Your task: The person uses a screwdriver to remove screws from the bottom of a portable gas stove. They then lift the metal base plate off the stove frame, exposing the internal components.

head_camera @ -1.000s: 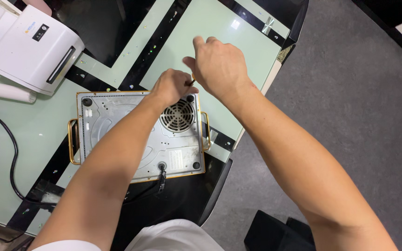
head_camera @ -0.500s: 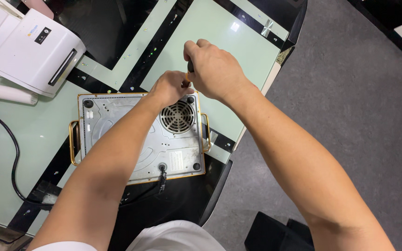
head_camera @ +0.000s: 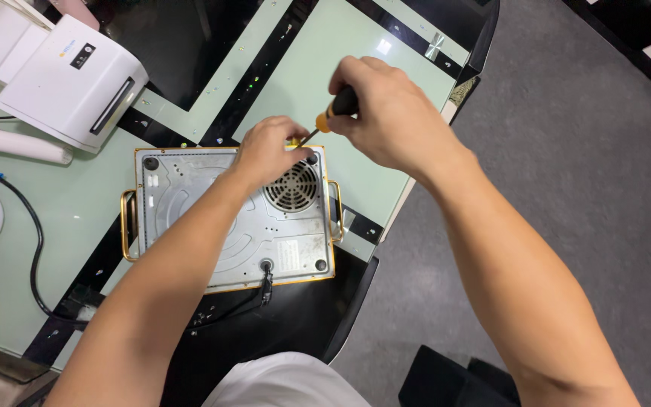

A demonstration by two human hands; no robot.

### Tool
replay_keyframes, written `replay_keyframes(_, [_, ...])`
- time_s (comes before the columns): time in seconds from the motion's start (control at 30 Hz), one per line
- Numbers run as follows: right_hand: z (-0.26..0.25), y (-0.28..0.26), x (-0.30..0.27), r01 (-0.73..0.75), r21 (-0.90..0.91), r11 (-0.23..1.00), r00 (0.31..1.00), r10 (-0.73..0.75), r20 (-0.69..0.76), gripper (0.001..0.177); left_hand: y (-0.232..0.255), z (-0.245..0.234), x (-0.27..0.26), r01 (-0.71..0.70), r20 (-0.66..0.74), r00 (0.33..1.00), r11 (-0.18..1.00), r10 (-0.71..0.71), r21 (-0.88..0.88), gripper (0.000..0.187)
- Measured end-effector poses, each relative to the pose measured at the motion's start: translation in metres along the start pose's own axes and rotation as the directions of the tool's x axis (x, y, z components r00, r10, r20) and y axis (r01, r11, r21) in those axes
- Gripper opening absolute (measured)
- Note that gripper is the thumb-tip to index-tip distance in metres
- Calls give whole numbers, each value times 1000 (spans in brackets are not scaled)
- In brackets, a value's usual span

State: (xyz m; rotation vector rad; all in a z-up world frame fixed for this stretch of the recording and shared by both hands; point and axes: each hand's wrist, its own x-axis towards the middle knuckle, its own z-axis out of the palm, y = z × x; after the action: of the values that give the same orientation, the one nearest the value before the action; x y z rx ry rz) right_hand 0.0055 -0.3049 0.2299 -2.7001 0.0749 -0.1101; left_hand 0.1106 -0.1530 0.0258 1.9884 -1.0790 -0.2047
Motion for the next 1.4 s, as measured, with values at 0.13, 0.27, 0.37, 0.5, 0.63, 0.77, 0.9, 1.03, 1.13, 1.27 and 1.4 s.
replay_keyframes(0.13, [-23,-12,-22,-99,142,985,994,92,50,31,-3,-10,-55,-4,-81,997,995,-4,-99,30])
replay_keyframes(0.27, [-25,-20,-56,-179,267,947,984,166,72,31,3,-17,-126,268,-29,961,949,-277,-168,24])
replay_keyframes(0.37, [-14,-13,-84,-322,323,890,947,302,112,31,12,-27,-176,331,-27,941,934,-337,-133,22])
replay_keyframes(0.5, [33,30,-144,-330,737,590,904,422,67,32,26,-33,-260,314,-49,948,950,-313,-3,20])
replay_keyframes(0.63, [117,82,-221,-262,958,119,688,719,99,19,26,-28,-323,388,-105,921,902,-374,191,19])
replay_keyframes(0.77, [216,112,-267,-258,939,-227,500,801,330,20,20,-21,-353,491,-99,870,825,-483,279,19])
replay_keyframes(0.9, [283,129,-273,-276,940,-200,373,879,297,27,12,-16,-354,449,-94,891,833,-444,322,22])
replay_keyframes(1.03, [315,135,-261,-183,963,-198,363,897,254,33,9,-10,-355,487,-65,868,818,-493,306,22])
replay_keyframes(1.13, [322,125,-248,-318,939,-128,248,945,213,36,6,-9,-361,513,-90,856,816,-509,266,24])
replay_keyframes(1.27, [325,117,-238,-454,887,88,311,948,66,40,6,-11,-369,551,-157,835,807,-528,215,23])
replay_keyframes(1.4, [332,119,-231,-645,645,410,416,896,-154,45,10,-17,-368,657,-252,739,751,-624,66,20])
